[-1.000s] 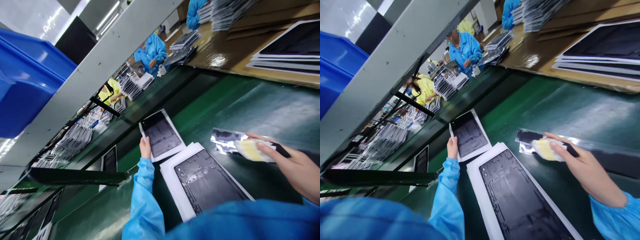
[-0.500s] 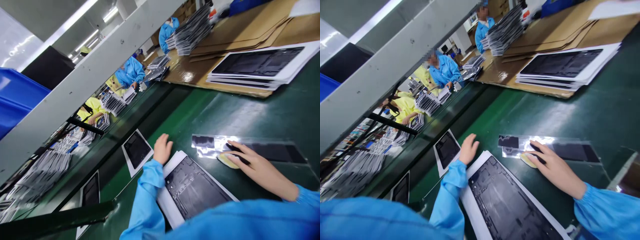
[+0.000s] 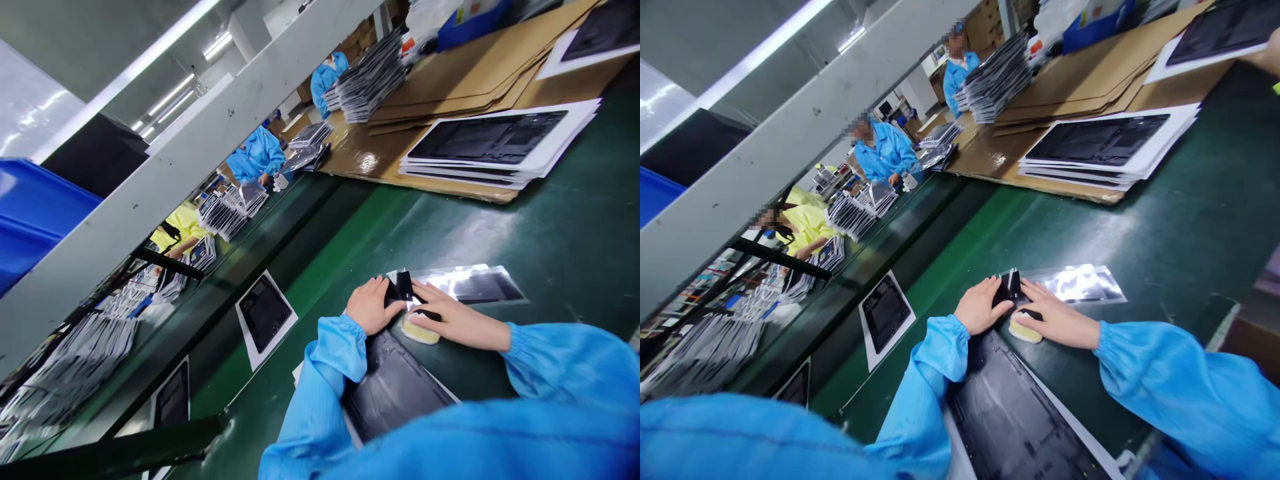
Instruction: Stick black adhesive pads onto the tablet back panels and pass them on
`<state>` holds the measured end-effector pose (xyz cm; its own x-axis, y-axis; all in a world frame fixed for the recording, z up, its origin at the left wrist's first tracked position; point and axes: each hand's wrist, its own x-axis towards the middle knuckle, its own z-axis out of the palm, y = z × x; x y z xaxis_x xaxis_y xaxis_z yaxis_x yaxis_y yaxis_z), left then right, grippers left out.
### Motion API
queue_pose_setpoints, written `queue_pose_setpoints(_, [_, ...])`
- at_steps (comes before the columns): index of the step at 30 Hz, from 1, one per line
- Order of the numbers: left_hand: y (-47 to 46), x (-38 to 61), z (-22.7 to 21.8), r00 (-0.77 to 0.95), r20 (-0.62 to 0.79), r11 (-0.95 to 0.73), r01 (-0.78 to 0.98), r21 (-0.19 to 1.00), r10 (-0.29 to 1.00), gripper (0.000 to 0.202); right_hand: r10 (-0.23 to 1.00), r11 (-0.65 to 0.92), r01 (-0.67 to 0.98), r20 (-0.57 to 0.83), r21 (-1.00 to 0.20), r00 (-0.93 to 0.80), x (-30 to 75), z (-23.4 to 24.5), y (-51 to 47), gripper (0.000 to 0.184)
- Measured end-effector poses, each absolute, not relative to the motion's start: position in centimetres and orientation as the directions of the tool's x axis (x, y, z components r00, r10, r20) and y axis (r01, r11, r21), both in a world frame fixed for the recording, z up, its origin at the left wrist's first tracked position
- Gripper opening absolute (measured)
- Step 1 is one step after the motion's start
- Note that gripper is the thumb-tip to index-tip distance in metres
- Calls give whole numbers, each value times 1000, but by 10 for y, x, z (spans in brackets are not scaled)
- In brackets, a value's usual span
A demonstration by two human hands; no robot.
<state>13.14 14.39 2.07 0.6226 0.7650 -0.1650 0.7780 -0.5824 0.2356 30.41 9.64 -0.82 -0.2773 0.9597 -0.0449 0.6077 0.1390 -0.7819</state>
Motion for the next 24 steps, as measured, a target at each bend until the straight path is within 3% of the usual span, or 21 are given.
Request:
queue_pose_setpoints(5, [135,153,29,554,-102,-506,810,295,826,47,935,187,579,-38,-793,-353,295,-5,105,44])
queue_pose_setpoints(9, [131,162,31,419,-85,-351,842,410,904,22,938,170,590,-53,-790,-342,301,-4,94,45])
queue_pose_setpoints(15, [140,135,31,247,-51,-175,805,567,968,49,972,8,615,-140,-789,-192,335,-4,65,54])
queue_pose_setpoints(18, [127,120,42,201,-19,-145,765,627,980,51,985,-85,568,-157,-819,-78,342,8,53,50])
queue_pose_setpoints(21, [99,113,53,289,184,-339,711,616,939,35,977,-178,290,-204,-940,-64,329,25,44,41])
queue_pose_setpoints(24, [70,112,55,465,459,-626,716,308,757,30,933,-342,-185,-309,-921,-184,302,32,38,39])
